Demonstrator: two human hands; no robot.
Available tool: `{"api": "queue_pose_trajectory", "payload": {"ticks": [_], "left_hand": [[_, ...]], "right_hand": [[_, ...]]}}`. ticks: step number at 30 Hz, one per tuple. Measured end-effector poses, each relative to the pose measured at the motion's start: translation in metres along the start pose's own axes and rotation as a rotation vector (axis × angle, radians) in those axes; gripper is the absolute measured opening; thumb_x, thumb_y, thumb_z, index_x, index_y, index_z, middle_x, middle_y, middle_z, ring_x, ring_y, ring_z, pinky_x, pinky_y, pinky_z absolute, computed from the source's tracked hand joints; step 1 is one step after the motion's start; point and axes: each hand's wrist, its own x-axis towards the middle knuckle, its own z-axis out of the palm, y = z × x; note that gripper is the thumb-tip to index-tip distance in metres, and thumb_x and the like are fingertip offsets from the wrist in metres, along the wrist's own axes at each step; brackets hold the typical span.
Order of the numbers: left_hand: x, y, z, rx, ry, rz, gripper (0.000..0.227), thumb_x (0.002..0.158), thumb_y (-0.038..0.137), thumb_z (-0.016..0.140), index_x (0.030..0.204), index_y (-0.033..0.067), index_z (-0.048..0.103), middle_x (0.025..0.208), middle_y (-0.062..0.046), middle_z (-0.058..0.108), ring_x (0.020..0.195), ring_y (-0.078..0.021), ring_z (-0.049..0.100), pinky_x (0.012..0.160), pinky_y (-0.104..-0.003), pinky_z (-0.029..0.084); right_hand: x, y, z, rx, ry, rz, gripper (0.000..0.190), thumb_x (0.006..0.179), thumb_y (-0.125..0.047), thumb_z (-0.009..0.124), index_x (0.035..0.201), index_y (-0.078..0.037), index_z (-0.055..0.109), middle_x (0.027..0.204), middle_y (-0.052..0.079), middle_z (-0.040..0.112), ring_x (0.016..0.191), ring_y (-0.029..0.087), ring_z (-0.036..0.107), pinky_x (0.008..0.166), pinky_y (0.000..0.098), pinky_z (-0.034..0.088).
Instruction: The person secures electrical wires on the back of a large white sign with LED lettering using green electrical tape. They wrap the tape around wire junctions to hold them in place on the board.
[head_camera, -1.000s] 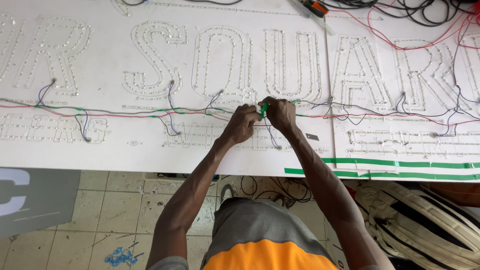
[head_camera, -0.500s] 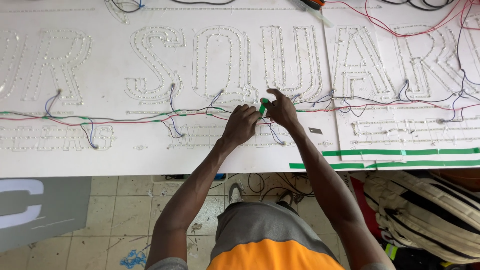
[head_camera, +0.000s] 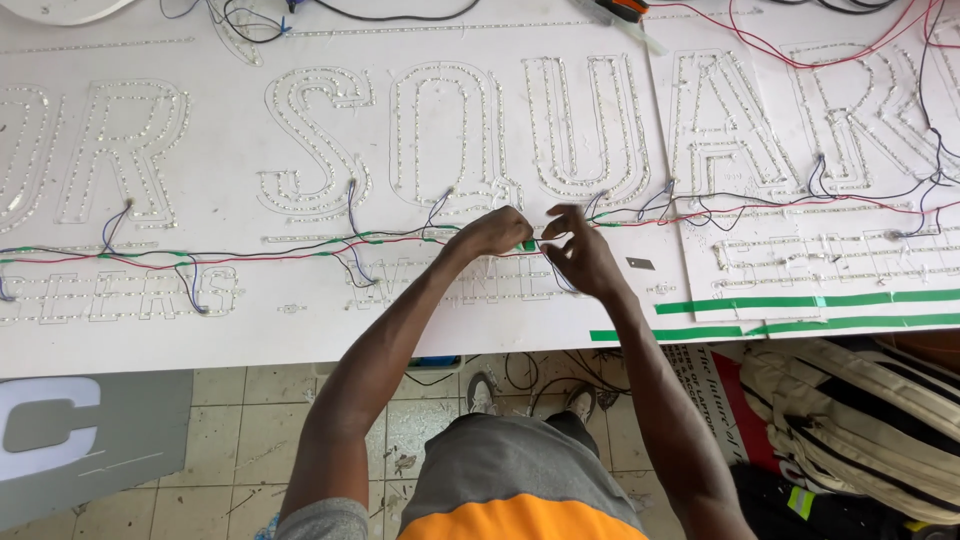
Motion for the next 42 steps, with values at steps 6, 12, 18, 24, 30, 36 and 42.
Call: {"api": "queue_pose_trajectory", "payload": {"ticks": [6,12,18,24,30,36,42], "left_hand": [[0.038,-0.051,0.020,-0.132,-0.041,-0.022,0.047,0.099,0.038,0.053,0.075,0.0054,0.077,0.073,-0.010,0.059,0.077,-0.0247,0.055,0.076,-0.050,0.046],[0.018,-0.012,0.012,-0.208,-0.027,-0.045,0.056,0.113,0.035,0.051,0.073,0.0055,0.077,0.059,-0.011,0.052,0.056,-0.0202,0.040,0.067,-0.047,0.040],[0.015,0.018,-0.004,0.072,-0.033,-0.074,0.042,0.097,0.035,0.061,0.067,0.0111,0.077,0.059,-0.008,0.058,0.054,-0.0238,0.054,0.061,-0.045,0.041],[0.018,-0.013,-0.001,-0.052,-0.006,-0.064,0.044,0.101,0.033,0.059,0.075,0.0028,0.078,0.069,-0.010,0.061,0.067,-0.0220,0.057,0.065,-0.043,0.042],[-0.061,0.091,-0.016,-0.061,-0.004,0.004,0.029,0.105,0.024,0.064,0.090,0.0155,0.086,0.070,0.003,0.062,0.064,-0.0151,0.054,0.066,-0.034,0.044],[-0.073,0.074,0.025,0.251,0.335,0.196,0.019,0.110,0.015,0.067,0.096,0.0119,0.080,0.095,-0.016,0.078,0.102,-0.0419,0.077,0.093,-0.051,0.058],[-0.083,0.072,0.045,0.453,0.476,0.238,0.022,0.109,0.016,0.063,0.091,0.0112,0.073,0.083,-0.007,0.066,0.089,-0.0326,0.068,0.086,-0.046,0.053]], "right_hand": [[0.014,0.116,0.059,-0.582,0.217,-0.395,0.039,0.088,-0.009,0.079,0.125,-0.018,0.069,0.101,0.001,0.069,0.101,0.029,0.070,0.087,0.0438,0.056],[0.002,0.063,0.047,-0.581,0.280,-0.485,0.033,0.093,-0.012,0.082,0.122,-0.017,0.066,0.106,0.002,0.067,0.103,0.028,0.068,0.087,0.0435,0.052],[-0.001,0.066,0.049,-0.409,0.346,-0.577,0.032,0.100,-0.014,0.083,0.127,-0.009,0.067,0.113,0.012,0.066,0.102,0.039,0.068,0.085,0.0492,0.054],[-0.005,0.051,0.042,-0.234,0.355,-0.607,0.025,0.103,-0.002,0.075,0.124,-0.017,0.077,0.115,0.007,0.068,0.102,0.037,0.069,0.086,0.0465,0.057],[0.001,0.026,0.033,0.135,0.359,-0.418,0.007,0.109,-0.008,0.079,0.110,-0.010,0.086,0.102,0.011,0.078,0.091,0.035,0.076,0.085,0.0422,0.061],[0.045,0.057,0.017,-0.203,0.339,-0.234,0.007,0.106,-0.020,0.084,0.099,-0.022,0.087,0.089,0.005,0.083,0.090,0.041,0.080,0.085,0.0559,0.060],[0.071,0.084,0.041,-0.386,0.105,0.047,0.017,0.095,-0.012,0.073,0.103,-0.022,0.085,0.071,0.007,0.078,0.078,0.043,0.081,0.082,0.0612,0.064]]}}
